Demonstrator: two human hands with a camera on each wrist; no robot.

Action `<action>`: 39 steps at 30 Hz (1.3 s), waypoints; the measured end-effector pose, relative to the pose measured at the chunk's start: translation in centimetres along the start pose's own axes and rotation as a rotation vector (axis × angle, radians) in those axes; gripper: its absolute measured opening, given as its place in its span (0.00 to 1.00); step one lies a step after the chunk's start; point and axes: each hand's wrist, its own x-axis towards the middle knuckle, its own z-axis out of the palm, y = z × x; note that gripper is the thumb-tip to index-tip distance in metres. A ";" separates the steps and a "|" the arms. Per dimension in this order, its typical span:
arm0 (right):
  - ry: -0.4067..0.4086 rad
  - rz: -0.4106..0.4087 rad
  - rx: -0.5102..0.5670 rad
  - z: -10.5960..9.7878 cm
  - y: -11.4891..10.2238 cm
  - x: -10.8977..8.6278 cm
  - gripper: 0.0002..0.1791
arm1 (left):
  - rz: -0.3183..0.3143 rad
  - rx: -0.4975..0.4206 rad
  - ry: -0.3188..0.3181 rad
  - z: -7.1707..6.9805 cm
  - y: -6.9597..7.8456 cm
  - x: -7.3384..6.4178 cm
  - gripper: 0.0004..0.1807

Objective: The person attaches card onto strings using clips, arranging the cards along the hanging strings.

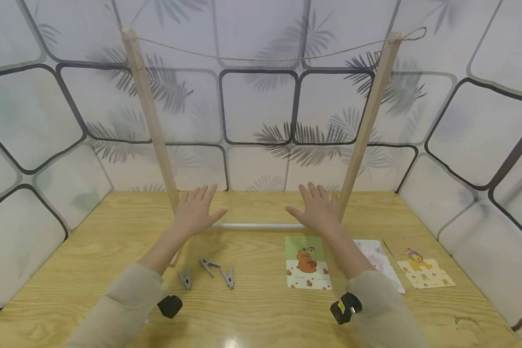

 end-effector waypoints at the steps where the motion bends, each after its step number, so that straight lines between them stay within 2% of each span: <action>1: 0.011 -0.013 0.003 0.0 0.0 -0.1 0.44 | 0.010 0.005 0.013 -0.1 -0.1 -0.2 0.40; 7: 0.091 -0.134 0.013 0.3 0.8 -1.0 0.37 | 0.071 0.041 0.093 -0.6 -0.4 -1.4 0.31; 11: 0.098 -0.194 0.023 0.3 1.3 -1.9 0.33 | 0.099 0.029 0.133 -0.9 -0.8 -2.3 0.26; 15: 0.069 -0.216 0.033 0.4 1.8 -2.8 0.32 | 0.129 0.025 0.171 -1.2 -1.4 -3.3 0.21; 24: 0.058 -0.273 -0.026 1.4 3.1 -3.9 0.29 | 0.227 0.093 0.258 -1.4 -3.1 -5.4 0.15; 31: 0.002 -0.262 -0.095 2.5 3.4 -4.6 0.31 | 0.387 0.164 0.343 -1.2 -4.5 -7.1 0.15; 34: -0.024 -0.258 -0.098 2.9 3.3 -4.7 0.32 | 0.437 0.174 0.327 -1.3 -5.0 -7.9 0.15; 39: -0.054 -0.250 -0.090 3.3 3.3 -4.8 0.32 | 0.482 0.227 0.219 -1.4 -5.4 -9.2 0.20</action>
